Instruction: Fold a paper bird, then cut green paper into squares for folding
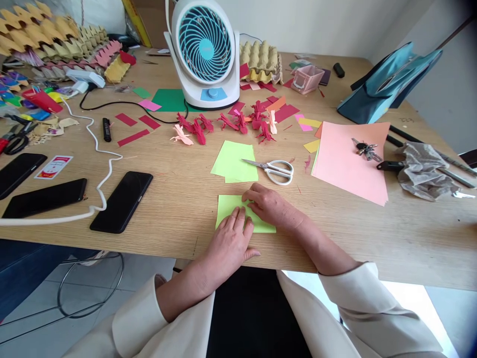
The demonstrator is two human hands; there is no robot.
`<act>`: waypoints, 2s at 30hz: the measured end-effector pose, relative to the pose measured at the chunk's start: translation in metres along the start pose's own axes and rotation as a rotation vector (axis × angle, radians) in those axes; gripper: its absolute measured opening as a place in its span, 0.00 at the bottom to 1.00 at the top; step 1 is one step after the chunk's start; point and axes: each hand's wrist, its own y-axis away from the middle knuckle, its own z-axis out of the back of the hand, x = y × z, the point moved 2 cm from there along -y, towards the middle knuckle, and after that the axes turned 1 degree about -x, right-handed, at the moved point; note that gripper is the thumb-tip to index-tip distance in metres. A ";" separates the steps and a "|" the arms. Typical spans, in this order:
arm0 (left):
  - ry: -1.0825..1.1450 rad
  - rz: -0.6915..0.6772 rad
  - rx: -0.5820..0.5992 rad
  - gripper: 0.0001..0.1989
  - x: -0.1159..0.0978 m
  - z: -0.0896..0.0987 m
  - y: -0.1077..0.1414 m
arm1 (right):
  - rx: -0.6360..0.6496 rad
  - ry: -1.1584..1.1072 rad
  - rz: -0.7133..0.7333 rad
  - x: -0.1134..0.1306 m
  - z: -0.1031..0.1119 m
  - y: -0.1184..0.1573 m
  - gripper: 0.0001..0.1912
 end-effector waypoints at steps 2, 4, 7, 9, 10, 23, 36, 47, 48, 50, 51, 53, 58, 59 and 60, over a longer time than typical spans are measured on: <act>0.045 -0.014 -0.001 0.34 0.001 0.001 0.002 | 0.007 0.003 -0.009 0.001 0.000 0.000 0.11; 0.090 -0.032 -0.004 0.35 0.001 0.002 0.004 | 0.011 0.011 -0.017 0.001 0.000 0.000 0.11; 0.104 -0.046 -0.011 0.37 0.003 -0.001 0.008 | 0.015 0.032 -0.015 0.000 -0.002 0.000 0.11; 0.089 -0.055 -0.013 0.39 0.003 -0.004 0.011 | 0.009 0.047 -0.009 -0.001 -0.004 0.000 0.11; 0.081 -0.060 -0.013 0.40 0.003 -0.005 0.012 | 0.003 0.053 -0.005 -0.002 -0.005 0.000 0.11; 0.031 -0.001 -0.004 0.42 -0.007 -0.014 0.022 | -0.046 0.090 0.016 -0.001 -0.009 0.000 0.08; 0.127 -0.004 -0.044 0.52 -0.006 -0.022 0.027 | 0.000 0.038 0.048 -0.007 -0.005 -0.003 0.07; 0.103 0.057 0.006 0.53 -0.020 -0.015 0.021 | -0.018 -0.004 0.087 -0.011 -0.006 -0.005 0.08; 0.092 0.062 0.011 0.54 -0.021 -0.015 0.020 | -0.023 -0.004 0.090 -0.012 -0.007 -0.005 0.08; 0.082 0.036 0.037 0.55 -0.022 -0.017 0.020 | -0.029 0.000 0.093 -0.013 -0.008 -0.005 0.08; 0.082 0.007 0.056 0.56 -0.022 -0.018 0.020 | -0.032 0.002 0.094 -0.014 -0.009 -0.005 0.08; 0.085 -0.057 0.092 0.57 -0.022 -0.022 0.020 | -0.035 0.000 0.096 -0.016 -0.010 -0.005 0.08; 0.068 -0.078 0.046 0.56 -0.027 -0.029 0.021 | -0.029 -0.006 0.101 -0.015 -0.009 -0.006 0.08; 0.059 -0.068 0.033 0.56 -0.030 -0.029 0.020 | -0.026 -0.002 0.099 -0.014 -0.008 -0.006 0.08; 0.049 -0.056 0.028 0.55 -0.032 -0.028 0.019 | -0.023 0.003 0.095 -0.013 -0.007 -0.006 0.08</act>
